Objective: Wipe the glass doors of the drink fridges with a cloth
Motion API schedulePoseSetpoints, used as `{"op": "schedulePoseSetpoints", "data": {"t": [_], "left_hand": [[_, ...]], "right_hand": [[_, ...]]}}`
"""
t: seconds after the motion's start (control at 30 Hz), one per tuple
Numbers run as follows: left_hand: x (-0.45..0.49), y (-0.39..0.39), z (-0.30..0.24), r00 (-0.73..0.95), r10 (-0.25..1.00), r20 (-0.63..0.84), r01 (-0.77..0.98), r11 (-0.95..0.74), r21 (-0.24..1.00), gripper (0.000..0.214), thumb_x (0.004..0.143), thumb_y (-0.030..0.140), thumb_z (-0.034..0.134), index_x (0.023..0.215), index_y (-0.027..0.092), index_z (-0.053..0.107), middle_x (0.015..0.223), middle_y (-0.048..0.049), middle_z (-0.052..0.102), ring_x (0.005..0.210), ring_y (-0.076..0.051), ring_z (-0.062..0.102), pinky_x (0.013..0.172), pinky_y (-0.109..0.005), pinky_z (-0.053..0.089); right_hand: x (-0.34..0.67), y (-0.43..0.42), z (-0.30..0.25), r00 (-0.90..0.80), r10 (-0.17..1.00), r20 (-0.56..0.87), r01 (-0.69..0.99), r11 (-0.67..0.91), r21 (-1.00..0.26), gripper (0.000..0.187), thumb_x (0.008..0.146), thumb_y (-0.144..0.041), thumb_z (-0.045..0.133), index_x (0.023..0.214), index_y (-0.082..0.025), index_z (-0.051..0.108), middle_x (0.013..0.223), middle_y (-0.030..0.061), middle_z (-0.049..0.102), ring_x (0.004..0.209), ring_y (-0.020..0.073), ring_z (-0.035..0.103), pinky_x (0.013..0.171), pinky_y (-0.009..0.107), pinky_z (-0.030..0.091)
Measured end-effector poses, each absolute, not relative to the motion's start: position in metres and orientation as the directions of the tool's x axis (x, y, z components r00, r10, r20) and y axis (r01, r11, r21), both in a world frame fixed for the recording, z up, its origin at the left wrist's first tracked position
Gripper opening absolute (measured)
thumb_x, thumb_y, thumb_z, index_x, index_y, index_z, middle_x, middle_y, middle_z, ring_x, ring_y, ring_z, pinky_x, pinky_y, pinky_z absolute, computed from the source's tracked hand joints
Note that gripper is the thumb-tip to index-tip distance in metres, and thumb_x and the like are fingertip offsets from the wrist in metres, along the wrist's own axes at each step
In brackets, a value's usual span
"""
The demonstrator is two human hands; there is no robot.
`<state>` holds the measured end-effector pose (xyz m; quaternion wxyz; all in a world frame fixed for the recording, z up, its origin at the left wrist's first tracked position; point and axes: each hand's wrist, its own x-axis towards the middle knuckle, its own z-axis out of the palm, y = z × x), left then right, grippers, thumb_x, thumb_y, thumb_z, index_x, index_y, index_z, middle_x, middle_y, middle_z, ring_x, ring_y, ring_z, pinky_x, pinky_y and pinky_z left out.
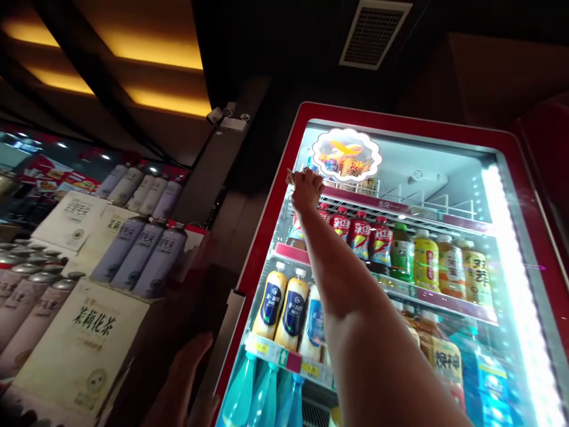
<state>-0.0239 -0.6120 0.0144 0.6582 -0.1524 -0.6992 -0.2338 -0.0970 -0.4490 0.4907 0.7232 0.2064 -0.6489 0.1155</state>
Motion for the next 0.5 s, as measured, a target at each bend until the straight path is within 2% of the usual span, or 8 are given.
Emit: {"op": "schedulePoseSetpoints", "data": {"t": [0.03, 0.07, 0.17, 0.23, 0.3, 0.37, 0.43, 0.5], "left_hand": [[-0.020, -0.610, 0.037, 0.007, 0.034, 0.999, 0.497, 0.867, -0.033, 0.080, 0.090, 0.029, 0.060, 0.163, 0.023, 0.028, 0.154, -0.0197, 0.053, 0.138, -0.034, 0.056, 0.105, -0.046, 0.057], [-0.017, -0.608, 0.060, 0.048, 0.126, 0.991, 0.467, 0.874, -0.134, 0.079, 0.091, 0.028, 0.059, 0.163, 0.021, 0.028, 0.157, -0.0202, 0.049, 0.143, -0.034, 0.051, 0.108, -0.047, 0.053], [-0.008, -0.599, 0.132, 0.053, 0.321, 0.946, 0.426, 0.849, -0.312, 0.080, 0.095, 0.031, 0.057, 0.165, 0.019, 0.020, 0.165, -0.0191, 0.039, 0.154, -0.035, 0.035, 0.119, -0.054, 0.041], [-0.007, -0.594, 0.174, 0.003, 0.421, 0.907, 0.391, 0.834, -0.389, 0.078, 0.097, 0.040, 0.055, 0.164, 0.018, 0.024, 0.167, -0.0176, 0.038, 0.155, -0.034, 0.033, 0.123, -0.056, 0.034], [-0.011, -0.589, 0.205, -0.137, 0.434, 0.890, 0.351, 0.862, -0.366, 0.071, 0.098, 0.041, 0.051, 0.161, 0.015, 0.033, 0.170, -0.0166, 0.031, 0.158, -0.033, 0.028, 0.127, -0.058, 0.028], [-0.017, -0.586, 0.225, -0.266, 0.380, 0.886, 0.311, 0.904, -0.294, 0.073, 0.096, 0.041, 0.052, 0.159, 0.008, 0.035, 0.172, -0.0197, 0.023, 0.161, -0.036, 0.019, 0.128, -0.060, 0.023], [-0.023, -0.583, 0.234, -0.373, 0.319, 0.871, 0.289, 0.932, -0.218, 0.080, 0.093, 0.042, 0.054, 0.160, 0.005, 0.033, 0.172, -0.0206, 0.016, 0.161, -0.038, 0.017, 0.128, -0.061, 0.023], [-0.027, -0.581, 0.236, -0.433, 0.299, 0.851, 0.283, 0.941, -0.187, 0.085, 0.091, 0.044, 0.054, 0.161, 0.002, 0.029, 0.173, -0.0210, 0.011, 0.161, -0.039, 0.015, 0.128, -0.061, 0.023]], "right_hand": [[-0.096, -0.458, 0.493, 0.116, -0.104, 0.988, -0.433, 0.890, 0.145, 0.046, 0.101, -0.024, 0.038, 0.139, -0.023, 0.064, 0.155, 0.0132, 0.049, 0.131, 0.0403, 0.042, 0.106, 0.058, 0.036], [-0.096, -0.466, 0.494, 0.103, -0.120, 0.987, -0.432, 0.889, 0.153, 0.046, 0.101, -0.027, 0.039, 0.140, -0.022, 0.063, 0.154, 0.0137, 0.050, 0.133, 0.0409, 0.041, 0.108, 0.059, 0.035], [-0.097, -0.480, 0.491, 0.103, -0.239, 0.966, -0.444, 0.858, 0.259, 0.047, 0.102, -0.032, 0.040, 0.144, -0.022, 0.059, 0.156, 0.0119, 0.050, 0.139, 0.0390, 0.039, 0.115, 0.058, 0.031], [-0.102, -0.478, 0.489, 0.132, -0.362, 0.923, -0.441, 0.812, 0.382, 0.048, 0.102, -0.026, 0.040, 0.146, -0.024, 0.058, 0.160, 0.0080, 0.048, 0.144, 0.0351, 0.037, 0.119, 0.055, 0.029], [-0.108, -0.470, 0.488, 0.168, -0.467, 0.868, -0.411, 0.768, 0.492, 0.049, 0.101, -0.020, 0.042, 0.147, -0.025, 0.059, 0.163, 0.0057, 0.045, 0.150, 0.0317, 0.031, 0.123, 0.052, 0.027], [-0.113, -0.459, 0.493, 0.190, -0.528, 0.828, -0.381, 0.737, 0.558, 0.047, 0.102, -0.018, 0.044, 0.145, -0.026, 0.062, 0.164, 0.0038, 0.044, 0.153, 0.0278, 0.028, 0.125, 0.050, 0.026], [-0.113, -0.449, 0.505, 0.181, -0.511, 0.840, -0.374, 0.754, 0.540, 0.045, 0.104, -0.018, 0.044, 0.141, -0.032, 0.065, 0.162, -0.0005, 0.047, 0.152, 0.0242, 0.027, 0.124, 0.050, 0.027], [-0.108, -0.442, 0.524, 0.152, -0.399, 0.904, -0.373, 0.824, 0.426, 0.041, 0.105, -0.021, 0.048, 0.136, -0.037, 0.068, 0.161, -0.0039, 0.048, 0.154, 0.0264, 0.023, 0.122, 0.056, 0.027]]}}
